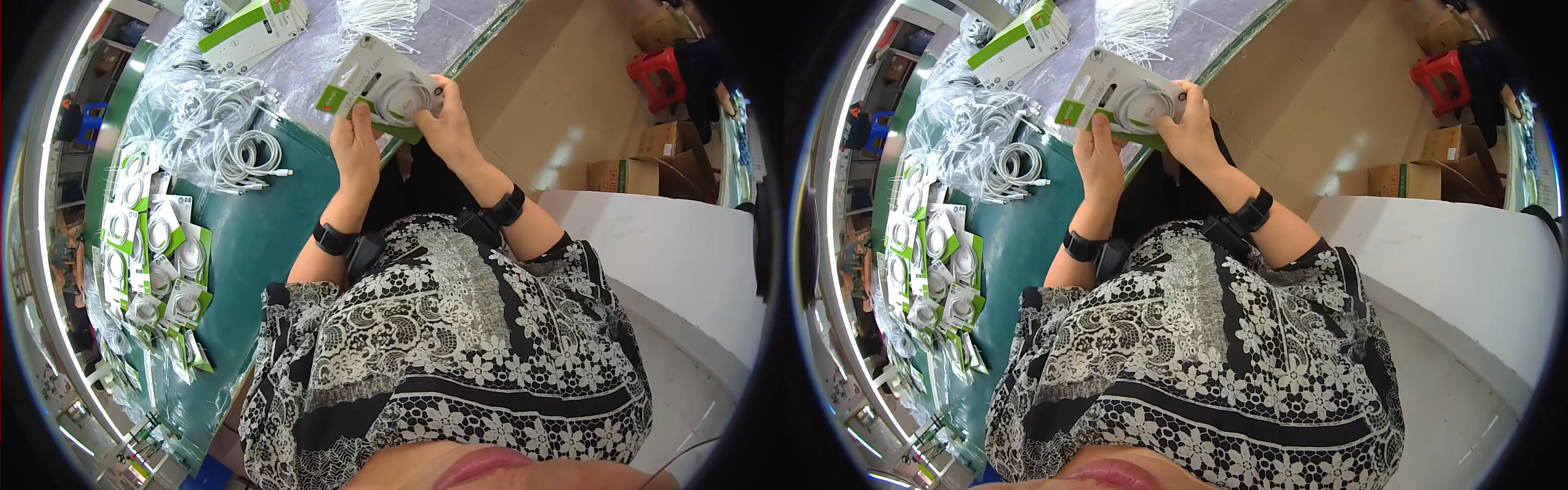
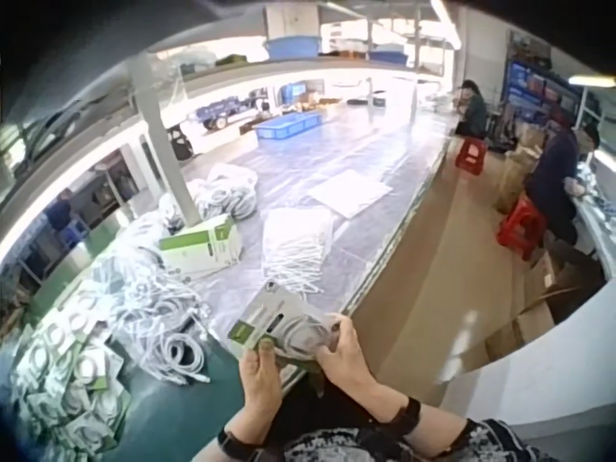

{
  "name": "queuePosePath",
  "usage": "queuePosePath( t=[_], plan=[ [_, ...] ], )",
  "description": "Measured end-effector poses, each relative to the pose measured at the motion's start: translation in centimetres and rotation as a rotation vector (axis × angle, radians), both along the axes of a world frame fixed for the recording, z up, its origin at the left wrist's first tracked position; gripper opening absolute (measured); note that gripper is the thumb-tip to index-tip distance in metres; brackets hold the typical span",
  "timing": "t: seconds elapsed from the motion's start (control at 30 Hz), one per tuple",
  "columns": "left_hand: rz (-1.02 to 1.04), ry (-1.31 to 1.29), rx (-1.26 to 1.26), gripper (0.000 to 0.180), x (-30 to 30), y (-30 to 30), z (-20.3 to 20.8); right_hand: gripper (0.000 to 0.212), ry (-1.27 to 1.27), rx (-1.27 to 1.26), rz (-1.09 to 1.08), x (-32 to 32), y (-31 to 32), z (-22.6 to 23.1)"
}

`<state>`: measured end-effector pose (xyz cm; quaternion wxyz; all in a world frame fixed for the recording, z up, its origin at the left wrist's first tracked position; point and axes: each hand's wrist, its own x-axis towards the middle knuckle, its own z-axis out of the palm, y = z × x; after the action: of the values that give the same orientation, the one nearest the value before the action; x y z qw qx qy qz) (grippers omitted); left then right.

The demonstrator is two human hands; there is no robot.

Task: Packaging USB cables into their retail cardboard boxes at a factory workbench.

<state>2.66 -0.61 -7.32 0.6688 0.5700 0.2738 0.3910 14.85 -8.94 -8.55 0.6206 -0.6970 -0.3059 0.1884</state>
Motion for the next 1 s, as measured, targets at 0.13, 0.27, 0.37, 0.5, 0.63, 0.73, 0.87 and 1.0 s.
queuePosePath(
  t=[0.13, 0.27, 0.37, 0.5, 0.63, 0.73, 0.87, 1.0],
  plan=[
    [-0.121, -0.064, 0.107, 0.025, 0.5, 0.5, 0.5, 0.053, 0.057, -0.013, -0.041, -0.3, 0.4, 0.6],
    [-0.100, -0.002, 0.121, 0.039, 0.4, 0.5, -0.6, 0.052, -0.133, -0.031, -0.077, -0.2, 1.1, -1.6],
    [-0.077, 0.008, 0.110, 0.040, 0.0, 0.4, -0.6, 0.053, -0.079, -0.045, -0.053, -0.7, 1.0, -0.9],
    [-0.034, 0.031, 0.172, 0.040, -0.2, 0.3, 0.0, 0.051, 0.028, 0.043, 0.021, -0.8, 0.8, -0.4],
    [0.072, 0.143, 0.443, 0.042, 0.2, 0.9, 0.9, 0.049, 0.031, 0.120, 0.011, -1.2, 1.1, -1.3],
    [0.124, 0.143, 0.504, 0.045, 1.0, 1.2, 0.9, 0.048, 0.098, 0.080, 0.001, -1.3, 1.1, 0.1],
    [0.148, 0.085, 0.385, 0.039, 1.7, 1.7, 0.6, 0.052, 0.102, 0.072, -0.020, -1.3, 1.2, -0.9],
    [0.034, 0.030, 0.298, 0.036, 1.5, 2.5, 0.1, 0.056, -0.050, -0.046, -0.058, -1.2, 0.0, 0.0]
  ],
)
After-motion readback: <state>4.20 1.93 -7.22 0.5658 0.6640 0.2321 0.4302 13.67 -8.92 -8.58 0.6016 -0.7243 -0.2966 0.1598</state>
